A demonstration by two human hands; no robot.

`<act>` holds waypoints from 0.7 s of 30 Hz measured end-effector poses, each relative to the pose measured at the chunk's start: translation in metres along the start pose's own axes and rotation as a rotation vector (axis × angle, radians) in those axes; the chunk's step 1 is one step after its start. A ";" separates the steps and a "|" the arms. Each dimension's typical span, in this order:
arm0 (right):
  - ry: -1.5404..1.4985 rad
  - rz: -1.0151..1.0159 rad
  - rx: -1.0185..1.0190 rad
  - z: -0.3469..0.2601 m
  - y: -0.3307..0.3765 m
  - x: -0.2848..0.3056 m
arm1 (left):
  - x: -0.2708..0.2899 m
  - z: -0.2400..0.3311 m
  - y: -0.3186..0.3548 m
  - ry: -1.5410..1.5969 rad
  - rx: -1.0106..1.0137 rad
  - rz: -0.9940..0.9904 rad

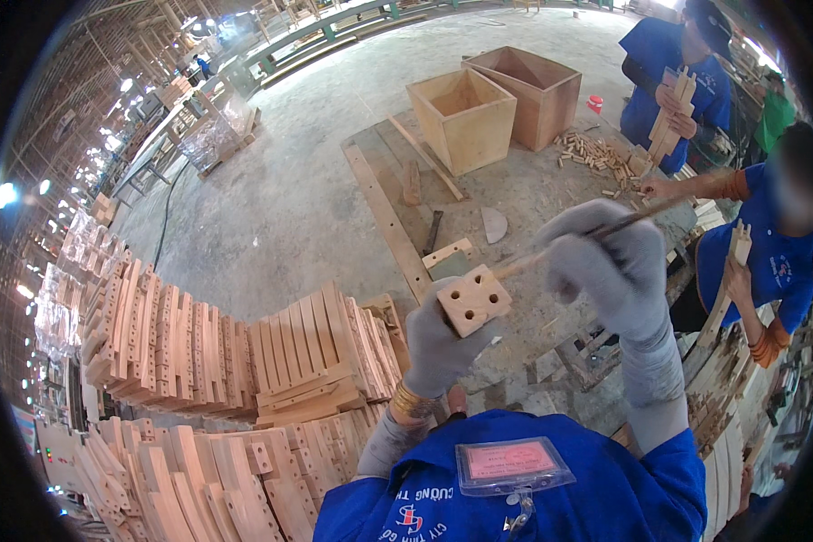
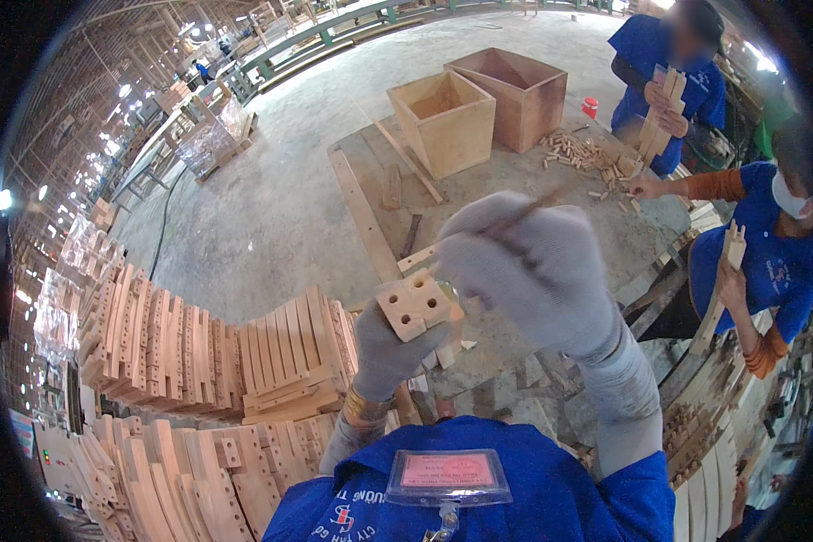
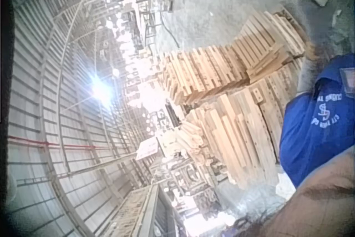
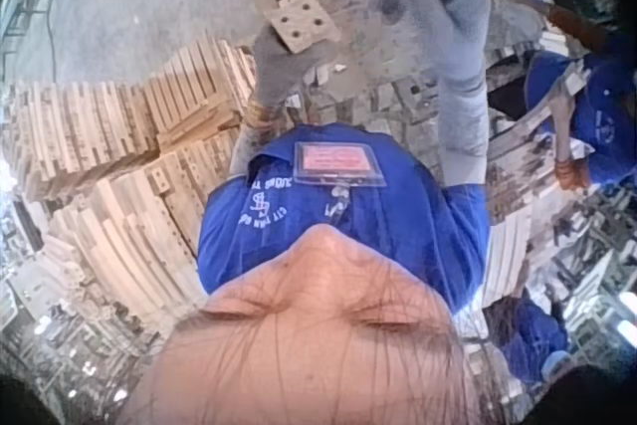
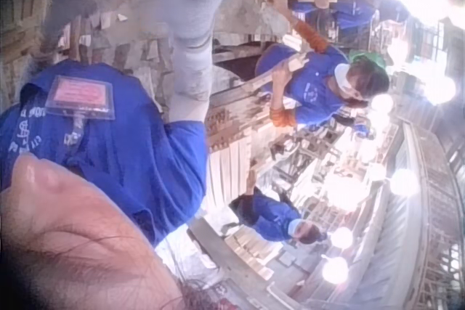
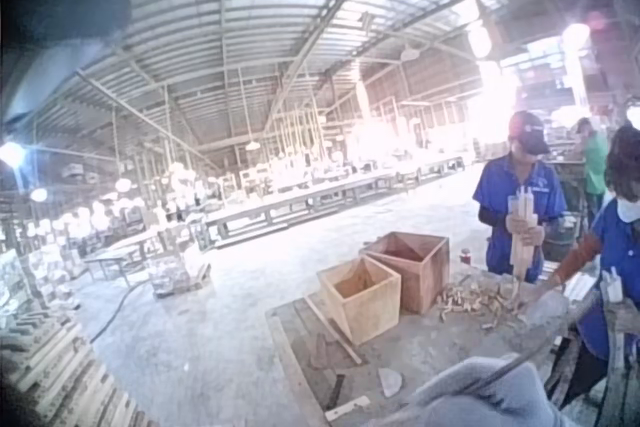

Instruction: The person applies a yellowish liquid to the pre-drilled holes of small wooden blocks using a thin stick. They pick up blocks from a stack, dip the stick into a container, and carefully fill the holes before placing the blocks onto a workbench. Other workers are visible in the background handling similar wooden pieces.

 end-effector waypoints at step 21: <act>0.505 0.224 0.276 0.078 0.039 -0.036 | 0.175 0.086 -0.052 -0.181 -0.273 0.193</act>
Point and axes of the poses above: each hand's wrist, its own y-axis away from the middle knuckle, its own x-axis out of the back of the hand, z = x × y, the point moved 8 cm from there along -y, towards the middle knuckle, and after that the axes turned 11 degrees about -z, right-handed, at the moved point
